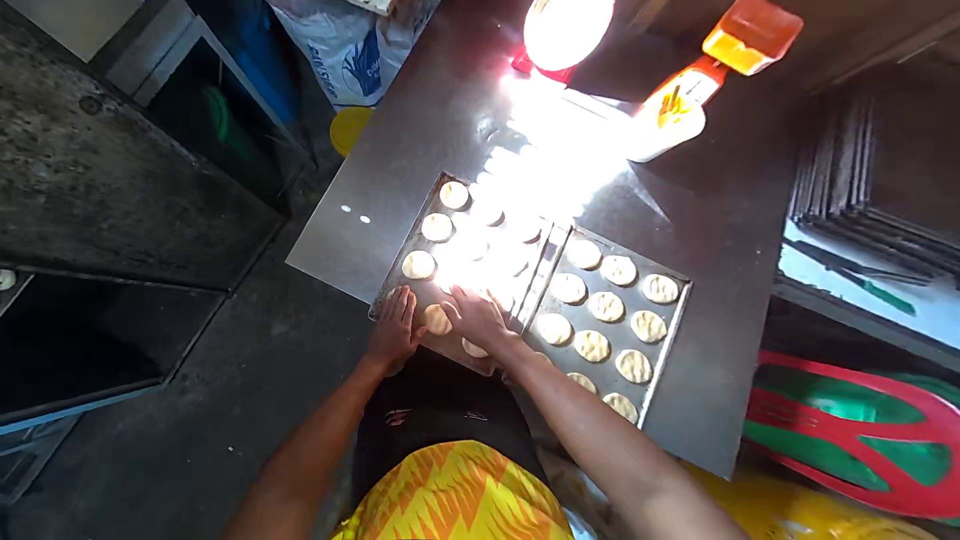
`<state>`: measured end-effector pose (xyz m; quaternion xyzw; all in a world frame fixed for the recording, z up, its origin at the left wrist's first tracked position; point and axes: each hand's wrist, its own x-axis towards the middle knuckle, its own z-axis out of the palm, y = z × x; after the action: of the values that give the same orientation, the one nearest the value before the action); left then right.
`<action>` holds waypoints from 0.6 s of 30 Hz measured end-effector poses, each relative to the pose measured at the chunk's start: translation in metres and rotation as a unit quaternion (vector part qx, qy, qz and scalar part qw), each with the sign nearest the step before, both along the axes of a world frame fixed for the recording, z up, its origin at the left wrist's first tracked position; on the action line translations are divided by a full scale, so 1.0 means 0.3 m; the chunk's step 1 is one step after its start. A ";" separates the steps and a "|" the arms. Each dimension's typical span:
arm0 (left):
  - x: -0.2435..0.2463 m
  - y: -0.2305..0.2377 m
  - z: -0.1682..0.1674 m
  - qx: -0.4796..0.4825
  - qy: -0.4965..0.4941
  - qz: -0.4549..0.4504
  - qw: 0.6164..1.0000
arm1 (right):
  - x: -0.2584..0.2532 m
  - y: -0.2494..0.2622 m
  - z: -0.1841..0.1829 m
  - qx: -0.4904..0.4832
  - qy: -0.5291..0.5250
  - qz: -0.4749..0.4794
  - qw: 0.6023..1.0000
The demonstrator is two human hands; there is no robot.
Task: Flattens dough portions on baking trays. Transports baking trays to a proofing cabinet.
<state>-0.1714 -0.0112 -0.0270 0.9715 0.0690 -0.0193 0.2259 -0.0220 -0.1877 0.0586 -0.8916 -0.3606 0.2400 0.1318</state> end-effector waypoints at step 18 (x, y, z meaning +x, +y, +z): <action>-0.117 0.023 0.075 -0.074 -0.068 0.050 0.994 | -0.191 -0.024 -0.148 0.060 -0.004 0.056 0.997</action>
<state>-0.2066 -0.0044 -0.0044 0.9467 0.1002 0.0530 0.3017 -0.0792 -0.1949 0.0142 -0.8616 -0.4240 0.2213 0.1702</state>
